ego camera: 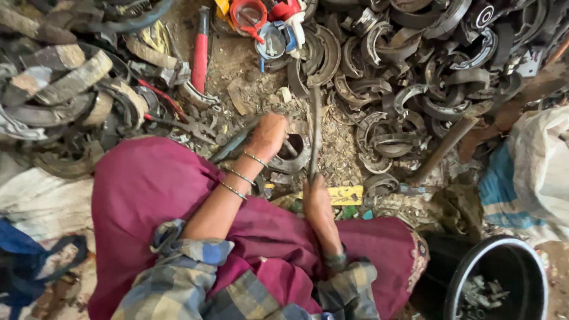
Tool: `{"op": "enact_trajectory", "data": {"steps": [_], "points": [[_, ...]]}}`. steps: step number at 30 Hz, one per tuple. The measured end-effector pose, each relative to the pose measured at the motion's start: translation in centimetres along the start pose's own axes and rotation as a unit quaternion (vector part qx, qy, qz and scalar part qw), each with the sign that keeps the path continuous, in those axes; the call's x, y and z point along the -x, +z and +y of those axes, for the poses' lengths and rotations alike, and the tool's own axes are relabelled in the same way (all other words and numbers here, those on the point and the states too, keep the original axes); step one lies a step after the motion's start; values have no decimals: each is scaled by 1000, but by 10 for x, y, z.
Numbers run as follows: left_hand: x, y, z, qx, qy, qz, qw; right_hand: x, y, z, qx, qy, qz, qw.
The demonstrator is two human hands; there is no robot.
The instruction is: The person sits on the ground and repeatedly strikes a small metal piece with a curved blade to shape it. They adjust the piece's position on a metal base between strikes.
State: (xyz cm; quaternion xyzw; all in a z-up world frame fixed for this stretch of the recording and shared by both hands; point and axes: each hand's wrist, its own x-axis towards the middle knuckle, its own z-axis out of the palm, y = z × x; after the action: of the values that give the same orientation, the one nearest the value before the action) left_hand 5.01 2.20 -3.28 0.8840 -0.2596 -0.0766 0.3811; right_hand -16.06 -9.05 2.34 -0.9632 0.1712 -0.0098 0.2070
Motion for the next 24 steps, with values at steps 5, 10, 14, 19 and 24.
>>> {"op": "enact_trajectory", "data": {"steps": [5,10,14,19,24], "points": [[3,25,-15,-34,55,6,998,26,-62,-13,-162,70,100,979],[-7,32,-26,-72,67,15,995,18,-56,-20,-266,34,259,928],[-2,36,-27,-88,55,-23,994,0,1,-3,-26,138,20,990],[-4,27,-26,-45,125,75,988,11,-27,-5,-49,32,93,994],[-3,19,-20,-22,73,38,996,15,-68,-9,-356,-97,250,895]]}}
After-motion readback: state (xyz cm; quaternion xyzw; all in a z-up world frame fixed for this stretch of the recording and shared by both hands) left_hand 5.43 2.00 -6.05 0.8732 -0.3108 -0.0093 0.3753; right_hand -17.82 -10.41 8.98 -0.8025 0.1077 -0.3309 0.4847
